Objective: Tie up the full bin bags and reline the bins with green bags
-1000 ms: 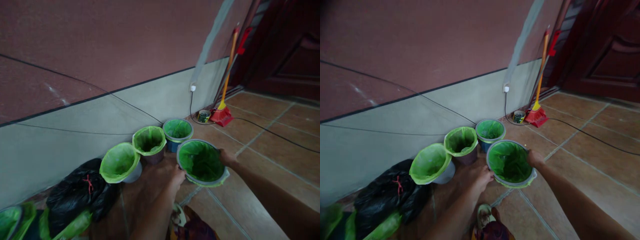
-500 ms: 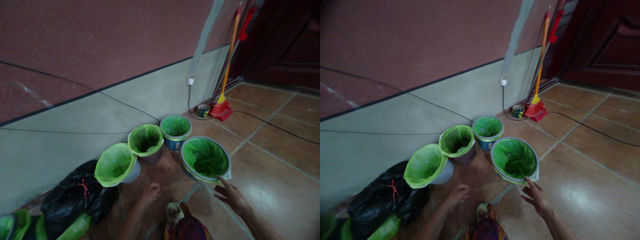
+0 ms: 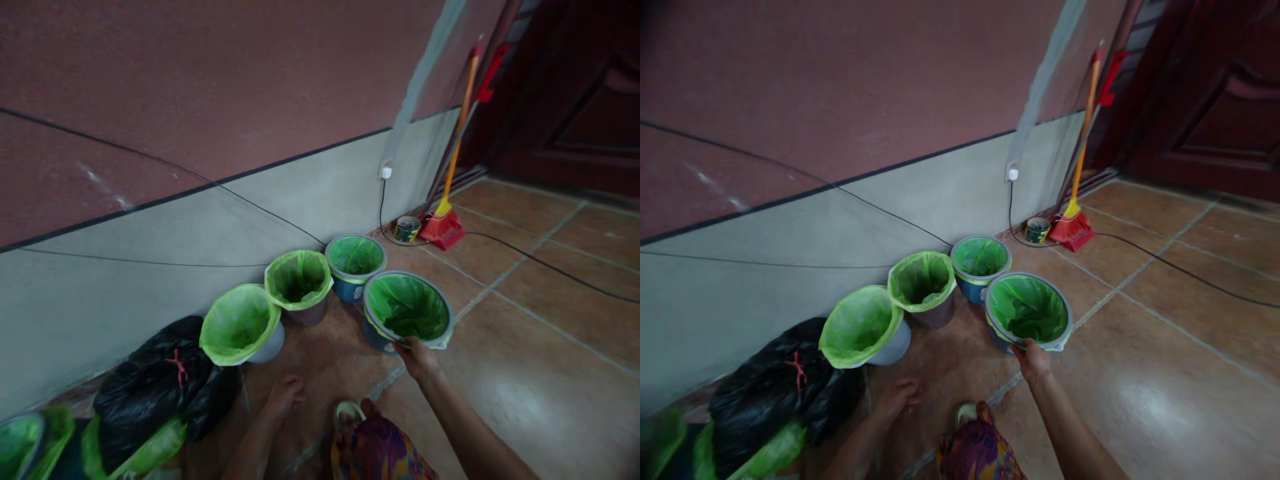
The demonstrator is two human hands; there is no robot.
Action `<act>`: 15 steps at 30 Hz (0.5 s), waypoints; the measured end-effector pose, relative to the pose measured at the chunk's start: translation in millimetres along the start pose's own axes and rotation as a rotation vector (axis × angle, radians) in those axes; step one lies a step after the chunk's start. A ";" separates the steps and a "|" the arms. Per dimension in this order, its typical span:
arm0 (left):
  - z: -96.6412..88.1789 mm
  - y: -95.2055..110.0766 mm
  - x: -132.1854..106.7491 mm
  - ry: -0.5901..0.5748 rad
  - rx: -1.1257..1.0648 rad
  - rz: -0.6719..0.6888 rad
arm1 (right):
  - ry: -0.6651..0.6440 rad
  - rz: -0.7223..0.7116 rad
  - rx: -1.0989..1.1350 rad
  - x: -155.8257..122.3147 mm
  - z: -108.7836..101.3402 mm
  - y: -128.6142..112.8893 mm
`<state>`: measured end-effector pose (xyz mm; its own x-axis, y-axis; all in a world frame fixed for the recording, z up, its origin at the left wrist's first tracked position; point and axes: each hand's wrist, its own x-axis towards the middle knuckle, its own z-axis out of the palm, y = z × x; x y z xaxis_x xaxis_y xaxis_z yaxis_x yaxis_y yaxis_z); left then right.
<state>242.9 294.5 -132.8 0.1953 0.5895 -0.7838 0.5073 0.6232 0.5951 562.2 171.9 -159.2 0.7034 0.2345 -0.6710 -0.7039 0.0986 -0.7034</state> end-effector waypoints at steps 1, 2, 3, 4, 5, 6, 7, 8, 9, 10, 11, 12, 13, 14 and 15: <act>1.5 -0.5 -0.5 -0.021 0.002 0.001 | -0.002 0.001 -0.014 -2.0 -0.8 -0.7; 1.5 -1.1 -0.9 -0.037 0.009 0.003 | -0.006 0.012 -0.026 -4.9 -1.8 -0.9; 0.2 -1.6 -1.5 -0.047 0.020 0.011 | -0.013 0.040 -0.036 -8.6 -3.0 0.0; -2.6 -1.7 -2.4 -0.048 0.038 0.024 | -0.022 0.082 -0.040 -13.4 -4.1 2.4; -6.8 -1.2 -4.1 -0.045 0.062 0.043 | -0.042 0.132 -0.042 -19.2 -5.0 6.8; -12.4 0.2 -6.7 -0.042 0.091 0.071 | -0.079 0.185 -0.046 -26.1 -5.2 13.0; -19.4 2.5 -10.5 -0.027 0.131 0.100 | -0.131 0.240 -0.057 -34.1 -4.3 20.7; -28.2 5.8 -15.4 -0.023 0.165 0.142 | -0.210 0.291 -0.084 -43.0 -1.8 29.3; -38.8 10.1 -21.5 -0.014 0.199 0.182 | -0.299 0.343 -0.127 -52.8 2.6 38.3; -51.6 15.0 -28.6 0.022 0.237 0.220 | -0.381 0.395 -0.181 -63.4 9.4 46.9; -66.4 20.0 -36.5 0.044 0.266 0.272 | -0.449 0.442 -0.253 -74.9 18.7 55.0; -83.3 24.4 -45.4 0.065 0.296 0.321 | -0.507 0.477 -0.333 -87.3 30.5 62.4; -101.7 27.2 -55.1 0.100 0.320 0.356 | -0.564 0.499 -0.417 -100.7 44.2 69.5; -121.2 27.6 -65.7 0.144 0.344 0.380 | -0.628 0.510 -0.497 -115.1 59.3 76.6; -141.2 24.9 -77.1 0.188 0.339 0.391 | -0.697 0.515 -0.569 -130.4 75.1 84.1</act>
<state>122.0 337.1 -32.5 0.2860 0.8449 -0.4520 0.6749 0.1572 0.7210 403.9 222.2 -113.3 -0.0104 0.6443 -0.7647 -0.6248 -0.6013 -0.4981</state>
